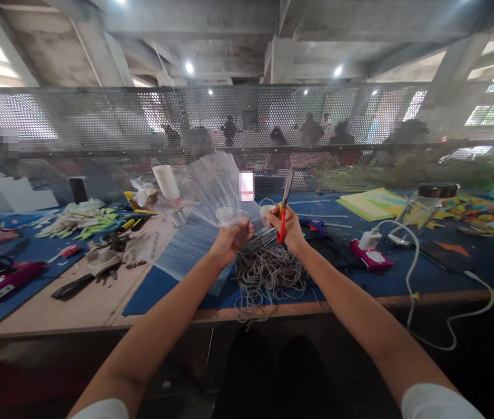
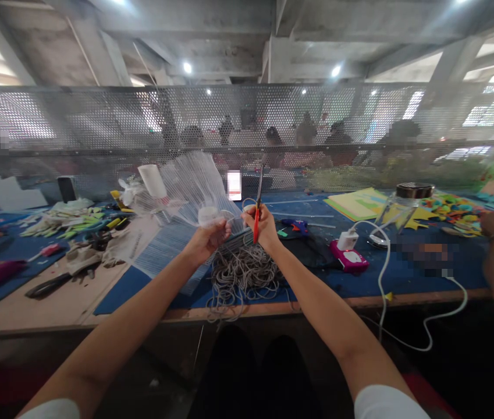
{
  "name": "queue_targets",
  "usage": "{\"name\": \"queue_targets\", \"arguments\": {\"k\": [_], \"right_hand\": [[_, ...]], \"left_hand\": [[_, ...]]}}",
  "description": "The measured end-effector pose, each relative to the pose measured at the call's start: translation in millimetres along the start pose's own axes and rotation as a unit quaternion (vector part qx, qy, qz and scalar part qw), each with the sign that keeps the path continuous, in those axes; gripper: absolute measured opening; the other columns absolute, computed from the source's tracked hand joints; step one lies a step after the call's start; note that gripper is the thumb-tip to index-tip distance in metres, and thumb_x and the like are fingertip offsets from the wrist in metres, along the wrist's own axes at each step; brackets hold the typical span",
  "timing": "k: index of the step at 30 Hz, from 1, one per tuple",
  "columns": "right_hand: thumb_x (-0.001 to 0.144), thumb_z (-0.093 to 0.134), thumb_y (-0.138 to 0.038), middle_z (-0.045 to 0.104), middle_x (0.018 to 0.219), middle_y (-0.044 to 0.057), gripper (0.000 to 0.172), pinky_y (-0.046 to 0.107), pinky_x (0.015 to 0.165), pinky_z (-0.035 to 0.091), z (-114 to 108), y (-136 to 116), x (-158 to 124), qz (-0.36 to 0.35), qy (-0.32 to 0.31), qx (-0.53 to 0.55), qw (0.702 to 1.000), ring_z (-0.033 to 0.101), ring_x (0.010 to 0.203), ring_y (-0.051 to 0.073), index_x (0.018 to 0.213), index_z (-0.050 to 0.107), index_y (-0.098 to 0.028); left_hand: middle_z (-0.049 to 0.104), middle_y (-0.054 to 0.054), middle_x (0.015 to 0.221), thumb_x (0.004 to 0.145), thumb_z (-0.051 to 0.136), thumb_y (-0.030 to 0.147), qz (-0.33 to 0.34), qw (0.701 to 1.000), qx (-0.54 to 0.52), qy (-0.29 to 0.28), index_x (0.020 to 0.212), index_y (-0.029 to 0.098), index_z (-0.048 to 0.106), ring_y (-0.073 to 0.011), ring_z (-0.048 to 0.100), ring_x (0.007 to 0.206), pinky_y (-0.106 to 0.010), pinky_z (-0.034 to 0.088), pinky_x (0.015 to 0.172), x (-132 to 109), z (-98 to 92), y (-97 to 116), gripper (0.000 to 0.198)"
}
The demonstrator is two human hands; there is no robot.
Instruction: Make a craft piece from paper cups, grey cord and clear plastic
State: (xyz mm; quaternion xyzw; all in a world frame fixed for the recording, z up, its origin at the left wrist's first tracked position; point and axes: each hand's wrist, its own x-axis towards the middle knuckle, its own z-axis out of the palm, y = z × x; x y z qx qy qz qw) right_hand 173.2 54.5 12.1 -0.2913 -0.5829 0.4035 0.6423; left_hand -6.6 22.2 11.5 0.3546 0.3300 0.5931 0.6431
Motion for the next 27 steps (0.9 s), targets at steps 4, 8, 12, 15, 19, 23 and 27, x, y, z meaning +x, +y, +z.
{"name": "queue_targets", "arguments": {"k": [4,8,12,15,19,23,27], "right_hand": [[0.072,0.081,-0.045,0.061,0.071,-0.005,0.039,0.029,0.064,0.048,0.0,-0.5,-0.6,0.000,-0.003,-0.003,1.000,0.059,0.061,0.012,0.084,0.051,-0.024],[0.073,0.080,-0.046,0.061,0.071,-0.005,0.040,0.029,0.064,0.049,0.2,-1.1,-1.1,0.002,-0.007,-0.010,1.000,0.059,0.061,0.013,0.084,0.050,-0.024],[0.073,0.080,-0.047,0.061,0.069,-0.005,0.040,0.029,0.064,0.049,0.6,-2.6,-1.7,0.006,-0.007,-0.011,1.000,0.059,0.061,0.013,0.084,0.050,-0.024],[0.073,0.081,-0.046,0.061,0.069,-0.005,0.039,0.029,0.064,0.049,1.0,-3.9,-2.1,0.006,-0.007,-0.009,1.000,0.059,0.061,0.013,0.083,0.051,-0.024],[0.072,0.083,-0.042,0.061,0.069,-0.005,0.038,0.028,0.064,0.048,1.6,-4.8,-2.6,0.007,-0.009,0.008,1.000,0.059,0.060,0.012,0.082,0.051,-0.023],[0.072,0.083,-0.043,0.060,0.067,-0.005,0.038,0.029,0.063,0.048,1.6,-3.3,-2.1,0.007,-0.010,0.005,1.000,0.058,0.059,0.012,0.082,0.051,-0.024],[0.072,0.083,-0.044,0.060,0.067,-0.005,0.038,0.029,0.063,0.048,1.4,-1.8,-1.2,0.008,-0.010,0.003,1.000,0.058,0.059,0.013,0.082,0.051,-0.024]], "left_hand": [[0.073,-0.004,0.077,0.081,0.077,0.015,0.000,1.000,0.004,-0.001,0.086,0.012,0.070,-0.0115,0.068,0.065,-0.020,0.059,0.063,0.2,-0.1,0.3,0.009],[0.073,-0.004,0.078,0.080,0.077,0.015,-0.001,1.000,0.008,0.004,0.087,0.012,0.070,-0.0114,0.068,0.065,-0.020,0.060,0.062,0.0,-0.4,0.9,0.010],[0.072,-0.004,0.077,0.080,0.077,0.014,0.004,1.000,0.006,0.006,0.086,0.012,0.070,-0.0118,0.068,0.065,-0.020,0.060,0.062,-1.3,0.8,1.9,0.009],[0.072,-0.005,0.076,0.081,0.076,0.015,0.004,1.000,0.009,0.007,0.085,0.012,0.070,-0.0119,0.068,0.065,-0.020,0.059,0.062,-2.0,1.6,2.4,0.008],[0.073,-0.004,0.076,0.081,0.076,0.015,0.004,1.000,0.013,0.015,0.085,0.012,0.071,-0.0118,0.067,0.063,-0.020,0.059,0.060,-2.1,1.9,2.3,0.007],[0.072,-0.004,0.075,0.082,0.074,0.015,0.008,1.000,0.015,0.014,0.085,0.011,0.070,-0.0114,0.067,0.062,-0.020,0.058,0.058,-2.1,1.8,1.9,0.006],[0.073,-0.004,0.076,0.084,0.073,0.015,0.003,1.000,0.016,0.017,0.086,0.012,0.071,-0.0111,0.067,0.063,-0.020,0.058,0.059,-1.3,0.8,1.3,0.005]]}}
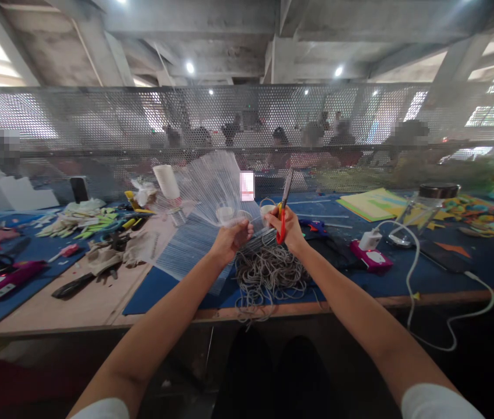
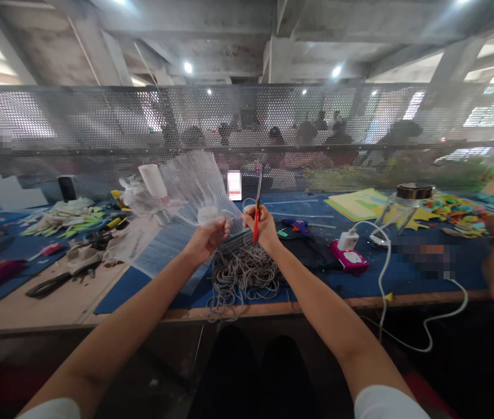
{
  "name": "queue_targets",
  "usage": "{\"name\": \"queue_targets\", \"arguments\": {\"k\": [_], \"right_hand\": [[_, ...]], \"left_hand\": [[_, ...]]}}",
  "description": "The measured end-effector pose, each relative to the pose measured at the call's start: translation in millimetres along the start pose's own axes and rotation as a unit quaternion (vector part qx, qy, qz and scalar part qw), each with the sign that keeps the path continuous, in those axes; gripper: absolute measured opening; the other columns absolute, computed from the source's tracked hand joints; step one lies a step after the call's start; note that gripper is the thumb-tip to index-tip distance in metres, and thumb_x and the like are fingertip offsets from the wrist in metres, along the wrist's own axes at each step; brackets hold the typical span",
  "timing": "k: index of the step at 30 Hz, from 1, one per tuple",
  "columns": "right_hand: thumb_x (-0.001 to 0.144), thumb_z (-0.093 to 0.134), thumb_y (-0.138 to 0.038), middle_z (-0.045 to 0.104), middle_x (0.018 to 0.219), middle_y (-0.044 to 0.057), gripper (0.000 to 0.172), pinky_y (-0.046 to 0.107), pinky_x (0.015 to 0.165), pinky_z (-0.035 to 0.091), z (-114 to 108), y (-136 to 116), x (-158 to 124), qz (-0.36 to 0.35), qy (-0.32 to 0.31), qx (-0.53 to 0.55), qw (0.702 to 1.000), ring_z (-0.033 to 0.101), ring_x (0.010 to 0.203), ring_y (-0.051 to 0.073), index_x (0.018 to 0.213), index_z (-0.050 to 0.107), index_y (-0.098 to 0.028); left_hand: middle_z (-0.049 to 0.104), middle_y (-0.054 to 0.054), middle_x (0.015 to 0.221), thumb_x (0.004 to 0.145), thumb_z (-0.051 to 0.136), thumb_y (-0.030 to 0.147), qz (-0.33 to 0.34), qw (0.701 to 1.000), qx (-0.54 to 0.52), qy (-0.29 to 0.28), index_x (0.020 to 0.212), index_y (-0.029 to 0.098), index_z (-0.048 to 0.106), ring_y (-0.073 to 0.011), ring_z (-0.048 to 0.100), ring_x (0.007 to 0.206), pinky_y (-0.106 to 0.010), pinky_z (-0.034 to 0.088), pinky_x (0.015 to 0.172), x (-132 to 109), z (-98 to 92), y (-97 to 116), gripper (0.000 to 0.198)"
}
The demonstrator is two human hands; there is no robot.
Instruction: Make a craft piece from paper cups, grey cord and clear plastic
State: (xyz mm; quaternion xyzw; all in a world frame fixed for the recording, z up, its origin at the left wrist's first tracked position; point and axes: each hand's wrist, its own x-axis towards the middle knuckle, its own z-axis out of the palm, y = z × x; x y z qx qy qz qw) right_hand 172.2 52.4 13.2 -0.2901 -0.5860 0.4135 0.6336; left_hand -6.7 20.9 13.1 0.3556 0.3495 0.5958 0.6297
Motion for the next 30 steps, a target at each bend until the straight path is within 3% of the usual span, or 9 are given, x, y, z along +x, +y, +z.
{"name": "queue_targets", "arguments": {"k": [13,18,22,26,30], "right_hand": [[0.071,0.083,-0.046,0.059,0.065,-0.006,0.039,0.029,0.064,0.049,0.1,1.3,-0.1,0.003,-0.003,-0.002,1.000,0.058,0.059,0.013,0.081,0.052,-0.024],[0.071,0.083,-0.054,0.064,0.075,-0.003,0.044,0.030,0.065,0.050,1.6,-6.6,-4.2,0.030,-0.011,0.004,0.999,0.060,0.062,0.013,0.083,0.053,-0.024],[0.077,0.072,-0.067,0.066,0.079,-0.001,0.048,0.027,0.060,0.046,3.2,-12.6,-7.9,0.078,-0.064,-0.016,0.995,0.059,0.063,0.013,0.086,0.057,-0.023],[0.080,0.066,-0.073,0.064,0.078,-0.001,0.051,0.027,0.060,0.044,2.2,-3.2,-7.8,0.108,-0.111,-0.069,0.985,0.057,0.065,0.013,0.087,0.059,-0.023],[0.084,0.063,-0.070,0.057,0.073,-0.003,0.048,0.029,0.064,0.044,0.3,2.3,-8.7,0.085,-0.151,-0.175,0.969,0.054,0.066,0.015,0.089,0.056,-0.023]], "left_hand": [[0.074,-0.005,0.077,0.083,0.075,0.016,-0.003,1.000,0.003,0.004,0.087,0.011,0.070,-0.0121,0.068,0.064,-0.020,0.058,0.059,-2.8,2.0,1.6,0.007],[0.074,-0.005,0.075,0.082,0.075,0.015,0.011,1.000,-0.002,0.013,0.084,0.012,0.070,-0.0129,0.068,0.063,-0.021,0.058,0.060,-4.7,4.1,4.3,0.006],[0.073,-0.004,0.072,0.082,0.073,0.014,0.051,0.997,-0.026,0.042,0.083,0.013,0.070,-0.0132,0.069,0.066,-0.022,0.057,0.064,-1.7,1.1,8.0,0.003],[0.074,-0.003,0.074,0.078,0.075,0.013,0.097,0.991,-0.055,0.067,0.081,0.014,0.070,-0.0128,0.070,0.069,-0.024,0.059,0.070,2.1,-4.4,13.6,0.006],[0.074,-0.002,0.074,0.073,0.079,0.011,0.119,0.987,-0.068,0.080,0.078,0.014,0.070,-0.0130,0.071,0.071,-0.024,0.060,0.073,3.9,-8.2,20.4,0.011]]}}
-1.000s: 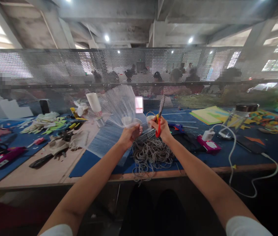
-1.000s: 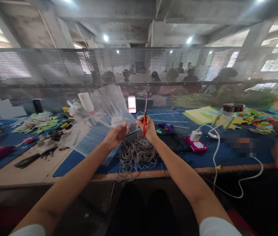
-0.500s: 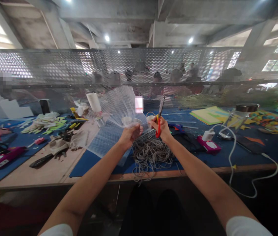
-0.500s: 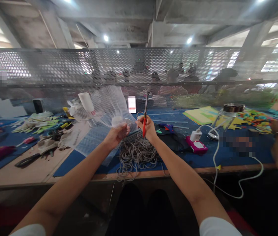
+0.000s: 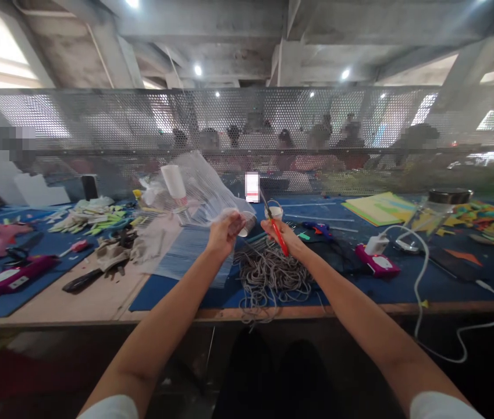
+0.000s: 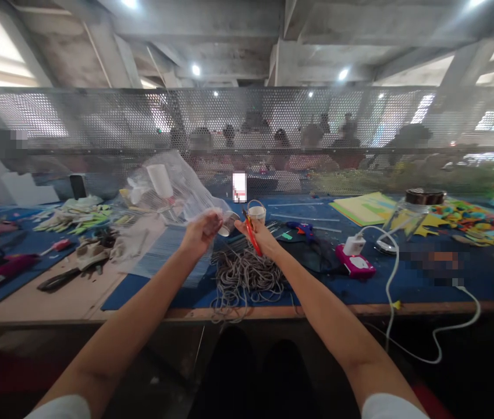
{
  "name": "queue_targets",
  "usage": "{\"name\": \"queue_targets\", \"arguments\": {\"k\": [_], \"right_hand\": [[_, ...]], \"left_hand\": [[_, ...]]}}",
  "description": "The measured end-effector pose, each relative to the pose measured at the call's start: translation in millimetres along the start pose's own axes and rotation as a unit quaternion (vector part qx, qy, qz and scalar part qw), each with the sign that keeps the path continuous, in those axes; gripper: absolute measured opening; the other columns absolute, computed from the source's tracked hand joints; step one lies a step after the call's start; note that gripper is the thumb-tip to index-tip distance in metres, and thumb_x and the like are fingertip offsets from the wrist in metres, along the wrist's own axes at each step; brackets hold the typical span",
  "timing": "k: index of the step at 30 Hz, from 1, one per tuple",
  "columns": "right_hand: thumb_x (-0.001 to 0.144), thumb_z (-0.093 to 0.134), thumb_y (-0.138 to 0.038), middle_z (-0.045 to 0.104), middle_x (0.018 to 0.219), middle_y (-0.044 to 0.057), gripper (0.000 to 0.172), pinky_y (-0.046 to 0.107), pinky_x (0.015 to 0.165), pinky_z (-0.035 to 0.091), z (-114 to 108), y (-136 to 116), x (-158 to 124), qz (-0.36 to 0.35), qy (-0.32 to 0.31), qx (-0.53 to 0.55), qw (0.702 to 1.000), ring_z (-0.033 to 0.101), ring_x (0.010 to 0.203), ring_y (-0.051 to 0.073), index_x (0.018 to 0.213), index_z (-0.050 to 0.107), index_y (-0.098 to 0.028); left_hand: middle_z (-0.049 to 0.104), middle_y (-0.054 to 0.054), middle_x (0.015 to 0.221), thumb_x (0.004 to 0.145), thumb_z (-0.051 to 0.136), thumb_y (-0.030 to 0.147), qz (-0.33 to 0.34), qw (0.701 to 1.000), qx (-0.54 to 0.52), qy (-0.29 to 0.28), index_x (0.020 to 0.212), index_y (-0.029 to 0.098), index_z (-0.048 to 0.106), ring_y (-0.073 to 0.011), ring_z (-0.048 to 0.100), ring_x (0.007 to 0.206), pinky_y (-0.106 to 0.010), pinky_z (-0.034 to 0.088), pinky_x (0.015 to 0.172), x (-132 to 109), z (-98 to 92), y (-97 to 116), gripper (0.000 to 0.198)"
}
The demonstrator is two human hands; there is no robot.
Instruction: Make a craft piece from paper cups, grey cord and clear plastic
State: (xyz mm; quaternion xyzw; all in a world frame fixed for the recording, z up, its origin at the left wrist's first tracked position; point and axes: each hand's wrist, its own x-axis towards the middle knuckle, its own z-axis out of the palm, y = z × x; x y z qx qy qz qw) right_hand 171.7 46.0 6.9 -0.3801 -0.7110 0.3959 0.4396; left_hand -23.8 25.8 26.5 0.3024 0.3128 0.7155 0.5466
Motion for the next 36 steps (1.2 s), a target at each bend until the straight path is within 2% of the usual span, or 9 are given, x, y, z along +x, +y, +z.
{"name": "queue_targets", "arguments": {"k": [3,6,9,14,19,23,27,32,36], "right_hand": [[0.089,0.059,-0.068,0.054,0.071,-0.003,0.046,0.032,0.071,0.043,-1.4,-6.3,-4.5,-0.034,-0.020,-0.129,0.991,0.053,0.069,0.017,0.083,0.051,-0.023],[0.092,0.054,-0.069,0.061,0.080,0.001,0.047,0.032,0.072,0.042,-2.4,-13.6,-9.4,-0.015,-0.045,-0.229,0.972,0.057,0.073,0.019,0.088,0.050,-0.023],[0.094,0.050,-0.070,0.066,0.095,0.006,0.048,0.032,0.071,0.042,-1.8,-15.8,-12.8,0.004,-0.060,-0.306,0.950,0.062,0.080,0.023,0.094,0.050,-0.022],[0.095,0.047,-0.070,0.066,0.109,0.011,0.048,0.034,0.074,0.044,0.5,-13.3,-16.1,-0.028,-0.062,-0.380,0.922,0.066,0.090,0.027,0.096,0.051,-0.022],[0.095,0.045,-0.072,0.066,0.107,0.012,0.050,0.036,0.076,0.045,0.4,-11.1,-16.7,-0.037,-0.061,-0.395,0.916,0.067,0.092,0.028,0.096,0.052,-0.022],[0.095,0.044,-0.074,0.066,0.106,0.013,0.053,0.036,0.076,0.046,-1.9,-8.8,-15.4,-0.030,-0.054,-0.397,0.916,0.067,0.093,0.029,0.097,0.053,-0.022],[0.094,0.041,-0.076,0.067,0.103,0.013,0.056,0.035,0.074,0.045,-4.3,-9.1,-13.9,-0.011,-0.057,-0.398,0.915,0.067,0.088,0.028,0.094,0.055,-0.022],[0.089,0.048,-0.080,0.066,0.079,0.007,0.059,0.031,0.067,0.042,-7.2,-12.5,-10.3,0.009,-0.092,-0.344,0.935,0.063,0.073,0.023,0.080,0.057,-0.022],[0.088,0.048,-0.081,0.062,0.062,0.002,0.062,0.030,0.062,0.041,-13.1,-13.6,-9.2,0.027,-0.141,-0.224,0.964,0.059,0.061,0.020,0.077,0.062,-0.022]], "left_hand": [[0.075,-0.002,0.075,0.073,0.078,0.011,0.013,1.000,-0.013,0.009,0.079,0.013,0.071,-0.0117,0.071,0.070,-0.023,0.060,0.073,2.3,-1.6,3.9,0.009],[0.074,-0.001,0.074,0.074,0.077,0.011,0.023,0.999,-0.030,0.033,0.080,0.012,0.071,-0.0108,0.070,0.067,-0.022,0.060,0.070,4.6,-3.4,6.3,0.008],[0.074,-0.001,0.072,0.074,0.078,0.012,0.034,0.997,-0.040,0.050,0.080,0.012,0.070,-0.0113,0.070,0.067,-0.022,0.059,0.069,6.0,-4.2,7.8,0.010],[0.073,-0.001,0.072,0.076,0.076,0.010,0.036,0.996,-0.043,0.065,0.080,0.012,0.070,-0.0112,0.070,0.066,-0.022,0.059,0.068,6.6,-4.6,9.4,0.008],[0.074,-0.001,0.076,0.077,0.077,0.012,0.036,0.997,-0.060,0.012,0.081,0.013,0.070,-0.0110,0.070,0.071,-0.019,0.058,0.067,8.3,-8.5,9.1,0.008],[0.075,-0.003,0.078,0.081,0.075,0.010,0.014,0.996,-0.083,0.009,0.082,0.011,0.071,-0.0106,0.071,0.073,-0.018,0.059,0.070,7.7,-8.0,10.4,0.004],[0.076,-0.002,0.081,0.081,0.076,0.011,0.031,0.996,-0.081,-0.007,0.083,0.012,0.071,-0.0111,0.073,0.077,-0.020,0.060,0.077,5.2,-4.4,13.2,0.005],[0.078,-0.003,0.087,0.078,0.079,0.012,0.030,0.997,-0.069,0.001,0.085,0.014,0.070,-0.0130,0.075,0.080,-0.022,0.061,0.079,5.6,-3.2,14.3,0.011],[0.079,-0.005,0.099,0.077,0.079,0.010,0.023,0.998,-0.065,-0.003,0.084,0.015,0.069,-0.0145,0.075,0.085,-0.023,0.061,0.078,4.1,-2.5,13.8,0.013]]}}
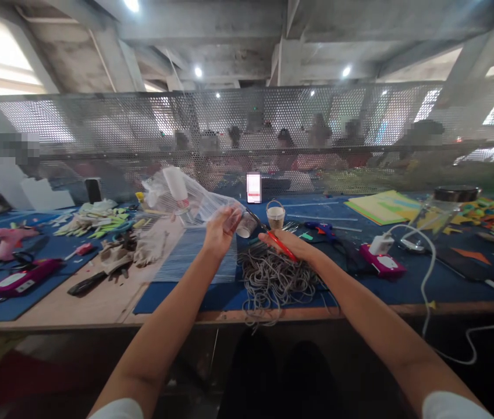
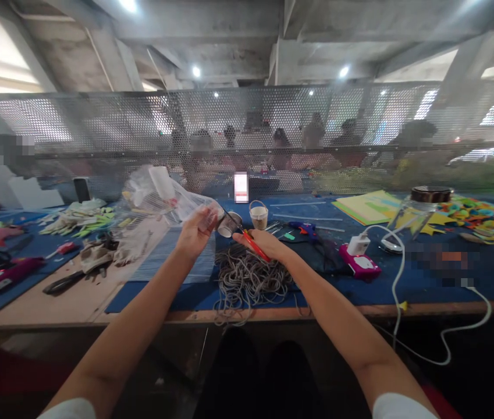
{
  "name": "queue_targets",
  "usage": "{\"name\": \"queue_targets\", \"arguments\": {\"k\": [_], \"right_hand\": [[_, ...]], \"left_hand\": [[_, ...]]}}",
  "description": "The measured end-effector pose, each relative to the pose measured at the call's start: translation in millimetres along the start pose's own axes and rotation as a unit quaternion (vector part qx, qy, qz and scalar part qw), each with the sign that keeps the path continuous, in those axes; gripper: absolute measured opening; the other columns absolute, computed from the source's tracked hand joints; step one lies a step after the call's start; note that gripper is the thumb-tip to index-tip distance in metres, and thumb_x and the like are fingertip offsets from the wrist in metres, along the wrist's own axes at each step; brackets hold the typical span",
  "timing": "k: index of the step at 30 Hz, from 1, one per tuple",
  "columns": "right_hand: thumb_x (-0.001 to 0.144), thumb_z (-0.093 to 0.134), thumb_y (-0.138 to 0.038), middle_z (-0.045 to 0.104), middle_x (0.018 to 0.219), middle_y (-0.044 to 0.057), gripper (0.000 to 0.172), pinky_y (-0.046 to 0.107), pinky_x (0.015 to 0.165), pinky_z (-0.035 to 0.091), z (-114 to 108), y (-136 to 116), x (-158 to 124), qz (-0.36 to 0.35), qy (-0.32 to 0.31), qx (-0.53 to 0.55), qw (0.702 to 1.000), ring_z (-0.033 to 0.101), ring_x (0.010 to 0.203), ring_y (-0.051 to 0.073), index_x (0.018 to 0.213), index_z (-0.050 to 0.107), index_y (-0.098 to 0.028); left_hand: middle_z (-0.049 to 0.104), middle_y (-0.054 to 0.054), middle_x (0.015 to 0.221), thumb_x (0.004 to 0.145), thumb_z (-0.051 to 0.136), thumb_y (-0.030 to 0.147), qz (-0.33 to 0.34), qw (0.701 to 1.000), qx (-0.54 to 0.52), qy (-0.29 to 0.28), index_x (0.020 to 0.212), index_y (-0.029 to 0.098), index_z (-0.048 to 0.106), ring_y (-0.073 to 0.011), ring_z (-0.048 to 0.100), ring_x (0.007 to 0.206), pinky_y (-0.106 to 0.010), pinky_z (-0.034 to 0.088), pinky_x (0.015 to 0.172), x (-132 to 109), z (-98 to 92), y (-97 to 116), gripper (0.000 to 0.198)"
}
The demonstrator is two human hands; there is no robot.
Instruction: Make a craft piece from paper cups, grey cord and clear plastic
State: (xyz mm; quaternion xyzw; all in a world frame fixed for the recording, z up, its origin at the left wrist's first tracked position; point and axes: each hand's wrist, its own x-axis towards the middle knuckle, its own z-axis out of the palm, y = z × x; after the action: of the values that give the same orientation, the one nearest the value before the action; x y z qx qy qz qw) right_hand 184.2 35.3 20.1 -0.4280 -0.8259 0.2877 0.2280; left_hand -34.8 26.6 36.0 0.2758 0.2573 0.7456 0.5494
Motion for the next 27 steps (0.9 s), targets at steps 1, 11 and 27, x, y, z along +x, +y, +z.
{"name": "queue_targets", "arguments": {"k": [1,11,27], "right_hand": [[0.088,0.047,-0.082,0.060,0.059,0.001,0.063,0.031,0.061,0.042,-1.2,1.1,-0.9,0.003,-0.014,0.028,1.000,0.059,0.058,0.020,0.076,0.063,-0.022],[0.086,0.051,-0.080,0.061,0.060,0.000,0.063,0.029,0.057,0.044,-3.2,4.7,-15.7,0.006,-0.048,0.076,0.996,0.056,0.052,0.016,0.071,0.067,-0.021],[0.088,0.036,-0.086,0.068,0.078,0.005,0.074,0.026,0.062,0.043,-7.1,-8.5,-23.2,0.024,-0.062,0.000,0.998,0.059,0.059,0.015,0.080,0.063,-0.018]], "left_hand": [[0.079,-0.005,0.101,0.078,0.078,0.010,-0.001,1.000,0.000,-0.006,0.084,0.015,0.069,-0.0145,0.075,0.086,-0.023,0.061,0.078,-1.0,0.4,-0.3,0.012],[0.079,-0.006,0.105,0.083,0.072,0.010,-0.013,1.000,-0.010,-0.027,0.089,0.014,0.071,-0.0136,0.074,0.089,-0.021,0.061,0.078,-3.1,-0.5,-1.0,0.007],[0.079,-0.004,0.100,0.084,0.071,0.007,-0.052,0.997,0.016,-0.047,0.090,0.015,0.071,-0.0129,0.074,0.088,-0.020,0.062,0.076,-5.8,1.1,-10.5,0.009]]}}
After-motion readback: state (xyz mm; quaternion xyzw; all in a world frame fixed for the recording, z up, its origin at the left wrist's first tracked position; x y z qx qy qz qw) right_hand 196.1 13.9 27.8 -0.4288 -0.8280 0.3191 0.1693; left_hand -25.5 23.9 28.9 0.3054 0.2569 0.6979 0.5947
